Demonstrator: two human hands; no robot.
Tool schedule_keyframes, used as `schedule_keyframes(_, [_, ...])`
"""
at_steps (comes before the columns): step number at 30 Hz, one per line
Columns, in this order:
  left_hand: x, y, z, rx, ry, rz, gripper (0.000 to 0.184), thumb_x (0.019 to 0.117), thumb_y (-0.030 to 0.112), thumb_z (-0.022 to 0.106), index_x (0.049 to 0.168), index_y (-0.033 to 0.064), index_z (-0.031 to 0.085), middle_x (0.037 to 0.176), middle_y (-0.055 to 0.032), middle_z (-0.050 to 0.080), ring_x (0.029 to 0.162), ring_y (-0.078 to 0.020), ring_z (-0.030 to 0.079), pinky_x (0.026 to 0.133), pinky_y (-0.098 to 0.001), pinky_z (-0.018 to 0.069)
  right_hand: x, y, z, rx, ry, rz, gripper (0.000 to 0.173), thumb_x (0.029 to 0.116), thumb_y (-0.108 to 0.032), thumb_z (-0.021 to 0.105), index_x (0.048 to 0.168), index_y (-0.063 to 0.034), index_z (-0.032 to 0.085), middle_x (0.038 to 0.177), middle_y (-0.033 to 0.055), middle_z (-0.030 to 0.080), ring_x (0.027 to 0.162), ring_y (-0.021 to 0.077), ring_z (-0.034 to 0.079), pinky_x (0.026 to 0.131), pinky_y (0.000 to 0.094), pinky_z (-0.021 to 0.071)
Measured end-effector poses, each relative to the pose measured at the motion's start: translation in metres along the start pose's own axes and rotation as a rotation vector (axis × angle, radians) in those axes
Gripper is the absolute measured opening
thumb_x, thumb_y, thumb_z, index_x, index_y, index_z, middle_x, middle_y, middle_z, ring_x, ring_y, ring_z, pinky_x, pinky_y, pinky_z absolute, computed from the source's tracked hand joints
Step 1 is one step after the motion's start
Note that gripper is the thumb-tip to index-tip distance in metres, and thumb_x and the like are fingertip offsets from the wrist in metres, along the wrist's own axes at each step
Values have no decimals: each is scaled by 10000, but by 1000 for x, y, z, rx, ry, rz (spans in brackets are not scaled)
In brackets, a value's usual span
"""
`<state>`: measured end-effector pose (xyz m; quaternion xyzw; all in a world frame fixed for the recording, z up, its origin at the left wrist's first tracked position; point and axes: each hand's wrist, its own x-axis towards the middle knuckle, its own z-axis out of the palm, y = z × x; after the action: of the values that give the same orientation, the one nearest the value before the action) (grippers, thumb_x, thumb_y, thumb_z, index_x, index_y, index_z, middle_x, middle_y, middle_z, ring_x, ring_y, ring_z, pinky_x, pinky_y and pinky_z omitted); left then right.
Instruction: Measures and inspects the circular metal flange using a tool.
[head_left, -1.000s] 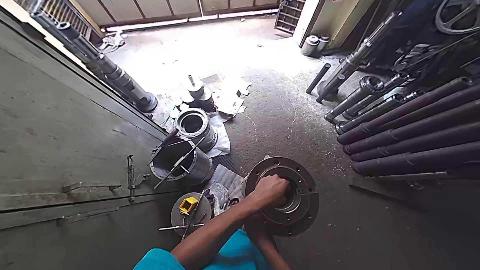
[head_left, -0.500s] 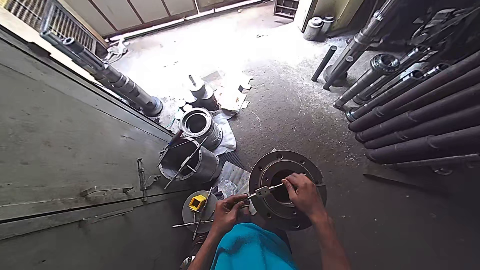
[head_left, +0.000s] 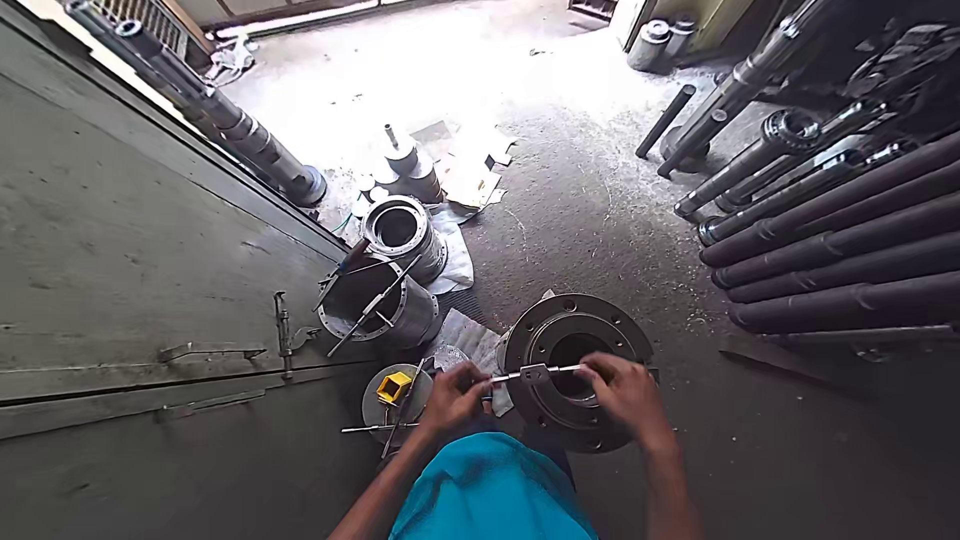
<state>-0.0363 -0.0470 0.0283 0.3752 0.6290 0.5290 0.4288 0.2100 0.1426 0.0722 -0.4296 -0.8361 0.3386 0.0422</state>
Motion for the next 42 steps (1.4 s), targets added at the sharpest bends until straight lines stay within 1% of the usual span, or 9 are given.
schedule_keyframes(3, [-47, 4, 31, -125, 38, -86, 95, 952, 38, 668, 1033, -10, 661, 951, -78, 771, 601, -133, 701, 536, -295, 610, 37, -7, -6, -37, -119, -23, 273, 1032, -354, 575, 1218, -208, 711, 963, 77, 747, 877, 293, 721, 788, 596, 551])
schedule_keyframes(8, [21, 19, 19, -93, 191, -97, 152, 994, 70, 622, 1088, -32, 686, 926, -82, 749, 607, -146, 690, 541, -320, 611, -3, -13, -25, -71, -365, 93, 305, 1025, -346, 558, 1032, -128, 771, 873, 103, 754, 851, 324, 728, 790, 636, 543])
schedule_keyframes(13, [146, 66, 63, 488, -488, 12, 193, 972, 104, 642, 1121, 100, 763, 1047, -64, 766, 945, -201, 723, 879, -482, 574, -39, -60, 57, 562, -508, 174, 369, 1078, -250, 477, 960, -7, 727, 784, 51, 750, 699, 148, 727, 747, 389, 622])
schedule_keyframes(18, [131, 114, 126, 934, -1070, 121, 308, 985, 117, 609, 1287, 125, 669, 1084, -221, 702, 1040, -444, 667, 832, -676, 508, -15, -121, 104, 730, -183, 420, 215, 1017, -92, 526, 970, 36, 693, 782, 53, 700, 695, 112, 635, 725, 347, 540])
schedule_keyframes(21, [114, 105, 73, 805, -900, 134, 480, 1033, 172, 552, 1494, 303, 527, 1235, -95, 723, 1072, -343, 699, 894, -640, 526, -25, -96, 88, 727, -243, 140, 269, 1065, -167, 504, 1052, -17, 728, 843, 5, 755, 724, 58, 701, 715, 275, 602])
schedule_keyframes(26, [45, 32, -24, 306, -510, 88, 390, 1004, 219, 612, 1363, 71, 643, 1126, -53, 761, 946, -131, 735, 852, -367, 602, -18, -27, 25, 93, 409, -151, 281, 1010, -266, 557, 1036, -123, 797, 1026, 35, 777, 922, 215, 720, 826, 436, 580])
schedule_keyframes(33, [28, 17, 24, -227, 139, -63, 215, 1006, 28, 580, 1166, -34, 710, 1051, -95, 767, 550, -43, 594, 461, -210, 484, -40, -7, 19, 23, 31, 69, 420, 1051, -312, 443, 954, -54, 759, 822, 127, 739, 810, 319, 737, 746, 583, 572])
schedule_keyframes(38, [129, 57, 63, 260, -427, 21, 219, 1011, 92, 608, 1169, 68, 758, 1010, -49, 776, 886, -123, 723, 857, -383, 589, -57, -62, 80, 567, -409, 161, 384, 1082, -263, 448, 990, -30, 740, 833, 45, 758, 725, 162, 724, 739, 413, 616])
schedule_keyframes(42, [143, 90, 102, 733, -876, 91, 321, 958, 135, 590, 1227, 219, 744, 1039, -53, 756, 965, -257, 703, 825, -567, 538, -21, -106, 104, 870, -440, 251, 369, 1113, -199, 412, 1013, 0, 706, 826, 3, 750, 648, 41, 659, 632, 243, 563])
